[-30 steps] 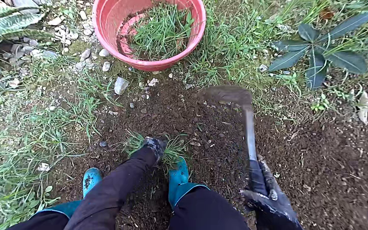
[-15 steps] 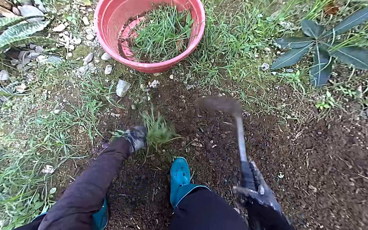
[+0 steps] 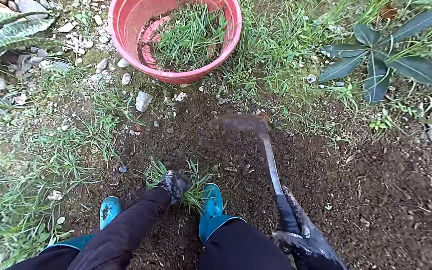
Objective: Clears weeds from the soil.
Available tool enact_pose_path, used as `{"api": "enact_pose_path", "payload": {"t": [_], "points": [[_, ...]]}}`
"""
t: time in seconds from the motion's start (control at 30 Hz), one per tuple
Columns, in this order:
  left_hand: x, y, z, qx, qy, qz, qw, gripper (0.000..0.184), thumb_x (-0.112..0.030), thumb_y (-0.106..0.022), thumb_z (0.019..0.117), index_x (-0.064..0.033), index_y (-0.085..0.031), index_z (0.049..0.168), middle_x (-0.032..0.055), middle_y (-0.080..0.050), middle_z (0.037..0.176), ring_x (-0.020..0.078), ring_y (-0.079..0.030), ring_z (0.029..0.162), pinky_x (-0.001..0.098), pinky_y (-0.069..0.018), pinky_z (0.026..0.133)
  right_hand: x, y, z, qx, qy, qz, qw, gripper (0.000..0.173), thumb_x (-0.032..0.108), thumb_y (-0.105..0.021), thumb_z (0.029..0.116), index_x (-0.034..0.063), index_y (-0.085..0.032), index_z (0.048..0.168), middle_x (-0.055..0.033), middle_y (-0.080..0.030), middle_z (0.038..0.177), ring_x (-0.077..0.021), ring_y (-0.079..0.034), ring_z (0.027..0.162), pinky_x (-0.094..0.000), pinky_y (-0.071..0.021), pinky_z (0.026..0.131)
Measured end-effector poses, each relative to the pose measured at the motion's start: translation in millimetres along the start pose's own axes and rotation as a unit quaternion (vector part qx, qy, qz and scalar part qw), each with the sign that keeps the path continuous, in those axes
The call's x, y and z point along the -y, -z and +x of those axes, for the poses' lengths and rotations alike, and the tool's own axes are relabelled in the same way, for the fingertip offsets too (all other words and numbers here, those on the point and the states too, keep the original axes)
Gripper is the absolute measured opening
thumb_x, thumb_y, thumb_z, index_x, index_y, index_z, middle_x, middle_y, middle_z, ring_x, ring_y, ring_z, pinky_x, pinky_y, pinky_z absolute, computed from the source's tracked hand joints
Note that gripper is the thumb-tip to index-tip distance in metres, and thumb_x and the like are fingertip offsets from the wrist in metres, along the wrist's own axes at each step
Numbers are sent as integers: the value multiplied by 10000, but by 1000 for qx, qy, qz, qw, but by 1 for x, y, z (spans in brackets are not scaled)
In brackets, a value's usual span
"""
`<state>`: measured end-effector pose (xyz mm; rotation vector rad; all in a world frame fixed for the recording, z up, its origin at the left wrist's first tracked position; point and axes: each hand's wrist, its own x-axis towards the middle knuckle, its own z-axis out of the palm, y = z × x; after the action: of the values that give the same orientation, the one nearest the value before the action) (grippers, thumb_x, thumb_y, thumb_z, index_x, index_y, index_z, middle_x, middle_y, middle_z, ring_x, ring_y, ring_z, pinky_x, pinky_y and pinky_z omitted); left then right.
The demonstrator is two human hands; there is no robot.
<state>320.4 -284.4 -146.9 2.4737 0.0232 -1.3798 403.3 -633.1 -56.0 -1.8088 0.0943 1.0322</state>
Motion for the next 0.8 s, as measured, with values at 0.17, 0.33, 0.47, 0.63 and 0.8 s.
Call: {"api": "enact_pose_path", "payload": {"t": [0.17,0.33,0.47,0.63,0.8], "points": [[-15,3,-21,-86,-45,-80,992,370,-82,-605,981,-18,-634,1344,246,-628,1348,456,-575,1272,645,-423,1068,-11,-28,42,63,-4,-253,965,1001,144,-733,804,175,-194,1646,-245,-646,1288,-368,-677,1061,-587,-521,924],[20,42,-46,-288,8,-422,859,624,-66,-743,888,118,-480,1423,279,-589,1378,290,-567,1316,416,-429,1147,-34,-10,42,110,-58,-238,963,1078,148,-773,711,214,-231,1641,-255,-595,1372,-396,-628,1170,-620,-490,966],[43,43,-42,-229,47,-404,885,613,-74,-737,890,75,-489,1430,257,-578,1395,301,-555,1326,442,-430,1141,-2,-13,47,-19,-11,1,1000,1150,117,-796,665,186,-180,1634,-123,-645,1021,-181,-631,649,-390,-560,544],[14,22,-22,-50,30,-170,984,553,-141,-696,935,25,-518,1432,294,-598,1354,462,-566,1284,647,-435,1064,15,-26,87,-75,-80,101,989,830,-20,-653,862,110,-232,1565,-114,-610,950,-181,-628,650,-379,-563,546],[-6,57,-20,-40,97,-114,988,522,-133,-520,1029,-8,-428,1528,288,-511,1485,492,-504,1350,661,-375,1099,-17,-5,26,55,-141,-83,985,1150,138,-778,704,161,-119,1645,-253,-556,1325,-329,-653,954,-534,-571,734]]}}
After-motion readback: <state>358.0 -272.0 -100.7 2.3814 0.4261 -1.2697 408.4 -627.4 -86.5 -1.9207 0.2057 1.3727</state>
